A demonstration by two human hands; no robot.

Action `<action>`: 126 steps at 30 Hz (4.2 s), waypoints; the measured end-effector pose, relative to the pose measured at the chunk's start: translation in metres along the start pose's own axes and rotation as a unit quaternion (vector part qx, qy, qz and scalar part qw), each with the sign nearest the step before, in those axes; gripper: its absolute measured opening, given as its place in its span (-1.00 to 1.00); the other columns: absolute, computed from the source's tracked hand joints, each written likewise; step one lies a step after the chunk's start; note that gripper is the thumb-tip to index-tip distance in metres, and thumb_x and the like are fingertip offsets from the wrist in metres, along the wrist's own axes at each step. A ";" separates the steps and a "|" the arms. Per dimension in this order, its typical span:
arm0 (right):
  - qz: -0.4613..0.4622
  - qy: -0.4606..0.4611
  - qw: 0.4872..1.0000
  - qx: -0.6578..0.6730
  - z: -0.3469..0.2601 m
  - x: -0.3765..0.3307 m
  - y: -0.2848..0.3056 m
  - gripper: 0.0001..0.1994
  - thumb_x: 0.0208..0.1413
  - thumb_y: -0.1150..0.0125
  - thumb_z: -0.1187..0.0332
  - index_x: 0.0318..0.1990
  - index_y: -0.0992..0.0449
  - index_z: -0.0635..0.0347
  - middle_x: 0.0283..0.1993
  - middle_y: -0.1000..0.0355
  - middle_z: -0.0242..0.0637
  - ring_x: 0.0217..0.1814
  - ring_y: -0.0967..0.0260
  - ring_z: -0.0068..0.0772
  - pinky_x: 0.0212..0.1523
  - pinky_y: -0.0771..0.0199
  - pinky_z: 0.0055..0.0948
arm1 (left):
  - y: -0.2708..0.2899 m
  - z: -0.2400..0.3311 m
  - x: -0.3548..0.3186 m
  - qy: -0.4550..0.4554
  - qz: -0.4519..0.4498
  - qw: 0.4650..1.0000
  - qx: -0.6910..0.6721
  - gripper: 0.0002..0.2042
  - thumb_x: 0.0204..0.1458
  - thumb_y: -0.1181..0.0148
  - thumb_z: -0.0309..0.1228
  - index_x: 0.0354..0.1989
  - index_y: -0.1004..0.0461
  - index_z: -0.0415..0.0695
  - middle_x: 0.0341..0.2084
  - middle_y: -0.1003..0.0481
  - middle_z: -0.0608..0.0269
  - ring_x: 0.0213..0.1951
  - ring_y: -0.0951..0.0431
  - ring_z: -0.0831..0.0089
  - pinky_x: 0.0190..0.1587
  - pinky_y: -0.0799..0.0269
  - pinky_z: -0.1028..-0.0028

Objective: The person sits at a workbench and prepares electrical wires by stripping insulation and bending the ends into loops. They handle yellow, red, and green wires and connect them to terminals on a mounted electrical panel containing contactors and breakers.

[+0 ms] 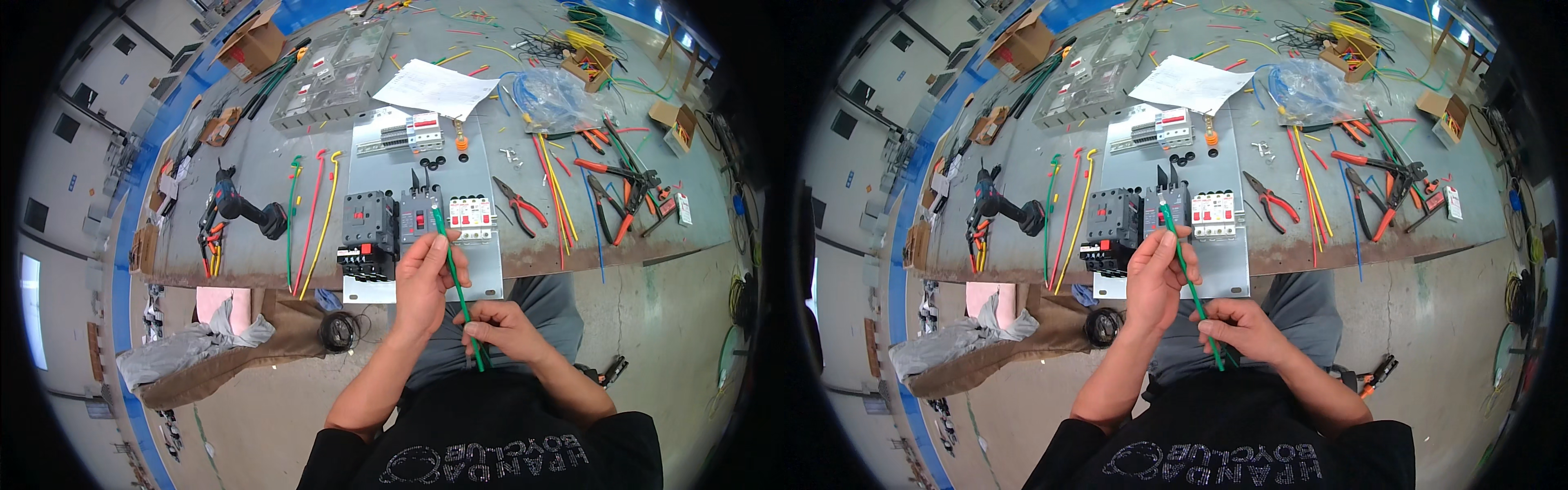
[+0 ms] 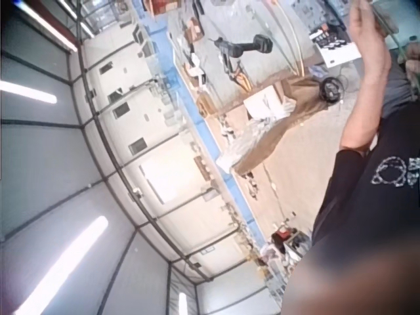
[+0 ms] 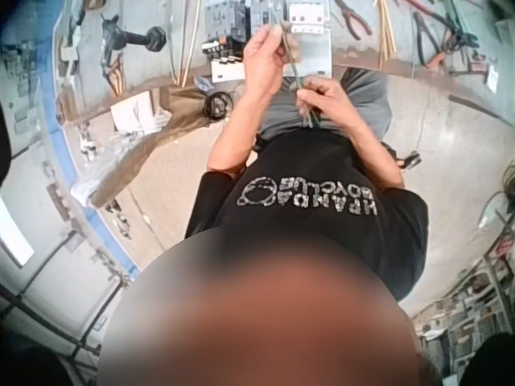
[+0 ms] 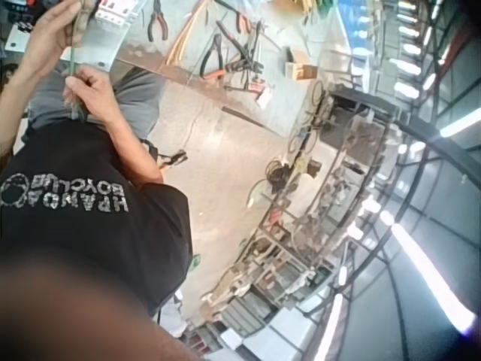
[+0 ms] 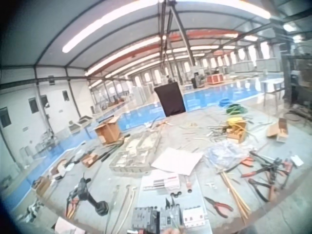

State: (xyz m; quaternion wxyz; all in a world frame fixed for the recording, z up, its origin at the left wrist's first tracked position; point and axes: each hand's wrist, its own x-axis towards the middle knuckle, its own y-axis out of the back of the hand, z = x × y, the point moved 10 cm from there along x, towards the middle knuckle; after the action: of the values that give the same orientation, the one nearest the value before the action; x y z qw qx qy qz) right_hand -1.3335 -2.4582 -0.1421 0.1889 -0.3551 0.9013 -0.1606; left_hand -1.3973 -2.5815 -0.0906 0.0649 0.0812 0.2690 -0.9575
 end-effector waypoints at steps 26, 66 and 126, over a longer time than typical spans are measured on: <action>0.090 0.201 0.974 -0.056 -0.112 0.019 0.067 -0.82 0.32 -0.29 0.39 -0.04 -0.58 0.33 -0.35 -0.51 -0.44 -0.36 -0.41 -0.72 -0.39 -0.38 -0.64 | -0.043 -0.033 -0.033 0.118 -0.191 0.968 0.110 -0.77 0.45 -0.03 -0.33 0.07 -0.52 -0.20 -0.55 -0.36 0.45 -0.60 -0.17 0.74 -0.56 -0.02 0.65; 0.130 0.087 0.988 -0.006 -0.090 -0.003 0.122 -0.59 0.28 -0.27 0.10 0.07 -0.58 0.27 -0.24 -0.55 -0.44 -0.26 -0.48 -0.58 -0.22 -0.50 -0.52 | -0.007 -0.030 -0.034 0.092 -0.130 0.976 0.145 -0.69 0.44 -0.01 -0.37 0.25 -0.46 -0.20 -0.50 -0.41 0.36 -0.56 -0.26 0.65 -0.53 -0.12 0.61; 0.190 -0.023 0.942 -0.277 -0.072 -0.010 0.122 -0.75 0.23 -0.39 0.30 -0.05 -0.59 0.23 -0.36 -0.51 -0.40 -0.31 -0.40 -0.68 -0.31 -0.42 -0.47 | 0.007 -0.059 -0.014 0.199 -0.120 0.972 -0.028 -0.75 0.44 -0.04 -0.32 0.09 -0.47 -0.23 -0.38 -0.53 0.24 -0.56 -0.31 0.63 -0.55 -0.18 0.59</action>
State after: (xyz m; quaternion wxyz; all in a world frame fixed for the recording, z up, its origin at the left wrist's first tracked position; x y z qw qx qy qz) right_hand -1.4303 -2.3555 -0.1286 0.1307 -0.2192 0.9563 0.1424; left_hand -1.3751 -2.5551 -0.1415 -0.1032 0.2352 0.3109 -0.9151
